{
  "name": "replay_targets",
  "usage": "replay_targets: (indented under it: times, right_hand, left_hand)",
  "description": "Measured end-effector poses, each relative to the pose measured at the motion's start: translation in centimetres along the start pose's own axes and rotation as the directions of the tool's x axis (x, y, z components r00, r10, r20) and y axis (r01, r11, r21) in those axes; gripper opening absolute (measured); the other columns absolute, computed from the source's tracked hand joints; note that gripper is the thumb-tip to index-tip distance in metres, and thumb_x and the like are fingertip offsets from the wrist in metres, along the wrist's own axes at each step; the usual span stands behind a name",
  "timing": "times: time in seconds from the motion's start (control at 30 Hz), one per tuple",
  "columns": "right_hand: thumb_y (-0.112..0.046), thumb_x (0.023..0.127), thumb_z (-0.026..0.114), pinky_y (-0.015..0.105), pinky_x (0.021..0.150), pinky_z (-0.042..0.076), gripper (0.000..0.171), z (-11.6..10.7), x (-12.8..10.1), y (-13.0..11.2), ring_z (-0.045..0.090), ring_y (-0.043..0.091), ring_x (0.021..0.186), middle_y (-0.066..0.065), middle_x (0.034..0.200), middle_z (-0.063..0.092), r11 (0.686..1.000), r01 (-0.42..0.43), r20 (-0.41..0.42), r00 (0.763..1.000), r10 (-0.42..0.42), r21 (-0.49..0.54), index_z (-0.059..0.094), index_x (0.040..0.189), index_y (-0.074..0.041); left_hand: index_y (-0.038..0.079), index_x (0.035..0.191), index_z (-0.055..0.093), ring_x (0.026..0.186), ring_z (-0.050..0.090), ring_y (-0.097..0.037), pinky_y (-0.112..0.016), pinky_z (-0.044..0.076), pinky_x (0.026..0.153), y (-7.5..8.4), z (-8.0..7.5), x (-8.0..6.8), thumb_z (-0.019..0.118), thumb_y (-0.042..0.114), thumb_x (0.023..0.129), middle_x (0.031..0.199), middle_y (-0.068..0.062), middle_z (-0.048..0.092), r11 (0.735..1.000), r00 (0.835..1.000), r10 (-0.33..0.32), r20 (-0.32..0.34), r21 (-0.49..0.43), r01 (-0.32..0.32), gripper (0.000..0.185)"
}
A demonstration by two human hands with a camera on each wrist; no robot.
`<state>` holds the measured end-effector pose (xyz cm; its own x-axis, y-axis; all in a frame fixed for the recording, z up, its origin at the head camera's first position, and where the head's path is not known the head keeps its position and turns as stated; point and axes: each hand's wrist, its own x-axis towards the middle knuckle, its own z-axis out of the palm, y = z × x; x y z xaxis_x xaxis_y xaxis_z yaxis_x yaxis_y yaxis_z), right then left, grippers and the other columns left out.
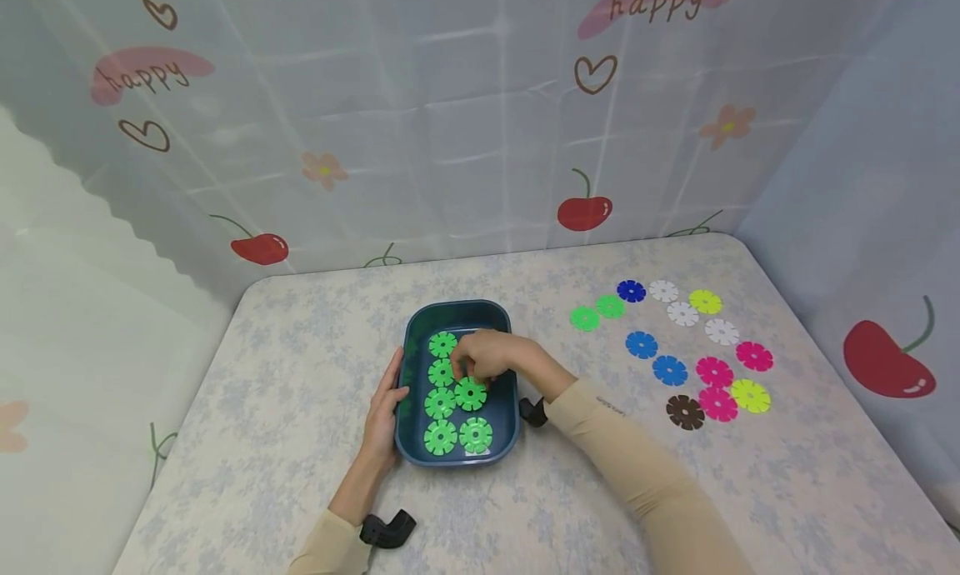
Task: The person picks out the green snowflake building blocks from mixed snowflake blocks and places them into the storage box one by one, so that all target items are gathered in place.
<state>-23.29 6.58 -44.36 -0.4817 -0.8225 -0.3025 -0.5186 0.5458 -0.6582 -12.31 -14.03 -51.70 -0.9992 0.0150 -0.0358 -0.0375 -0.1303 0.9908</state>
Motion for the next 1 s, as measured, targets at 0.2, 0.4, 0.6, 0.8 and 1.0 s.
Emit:
replay_targets:
  times: [0.2,0.4,0.6,0.8,1.0]
  right_hand:
    - [0.016,0.081,0.057,0.026,0.058,0.046,0.034,0.3,0.2,-0.2,0.063,0.020,0.060,0.003,0.071,0.064,0.998,-0.042,-0.004,0.999,0.042,-0.036,0.073,0.095,-0.011]
    - [0.015,0.081,0.059,0.043,0.092,0.046,0.033,0.7,0.3,-0.2,0.063,0.017,0.060,-0.003,0.071,0.062,0.995,-0.077,-0.014,0.997,0.076,-0.062,0.073,0.091,-0.014]
    - [0.013,0.079,0.061,0.030,0.062,0.047,0.034,1.1,0.5,-0.3,0.056,0.012,0.062,-0.004,0.073,0.063,0.987,-0.107,-0.026,0.994,0.105,-0.120,0.073,0.090,-0.016]
    - [0.009,0.080,0.064,0.024,0.058,0.040,0.030,1.3,0.5,-0.4,0.054,0.011,0.063,-0.007,0.073,0.062,0.975,-0.125,-0.034,0.992,0.121,-0.182,0.073,0.089,-0.018]
    - [0.005,0.081,0.066,0.025,0.058,0.041,0.026,1.3,0.5,-0.6,0.054,0.011,0.064,-0.008,0.072,0.062,0.968,-0.135,-0.044,0.991,0.128,-0.213,0.073,0.088,-0.019]
  left_hand:
    - [0.024,0.157,0.023,0.152,0.006,-0.017,-0.045,0.008,0.122,0.1,0.0,-0.1,0.035,0.007,0.097,0.165,0.004,0.013,1.000,1.000,-0.002,0.005,-0.013,0.002,0.064]
    - [0.024,0.157,0.022,0.152,0.006,-0.017,-0.045,0.007,0.122,0.2,0.0,-0.2,0.035,0.007,0.096,0.165,0.004,0.013,1.000,1.000,-0.001,0.006,-0.003,0.001,0.065]
    - [0.024,0.157,0.023,0.153,0.006,-0.018,-0.045,0.007,0.122,0.0,0.0,-0.1,0.034,0.007,0.097,0.165,0.004,0.014,1.000,1.000,-0.002,0.003,-0.002,0.002,0.064]
    - [0.024,0.157,0.023,0.152,0.006,-0.017,-0.044,0.008,0.122,-0.1,-0.1,-0.1,0.035,0.007,0.097,0.165,0.004,0.014,1.000,1.000,0.003,0.006,-0.004,-0.003,0.064]
    - [0.025,0.157,0.022,0.152,0.007,-0.017,-0.044,0.008,0.122,0.0,0.0,-0.1,0.034,0.006,0.096,0.164,0.005,0.014,1.000,1.000,0.006,0.009,0.001,-0.006,0.065]
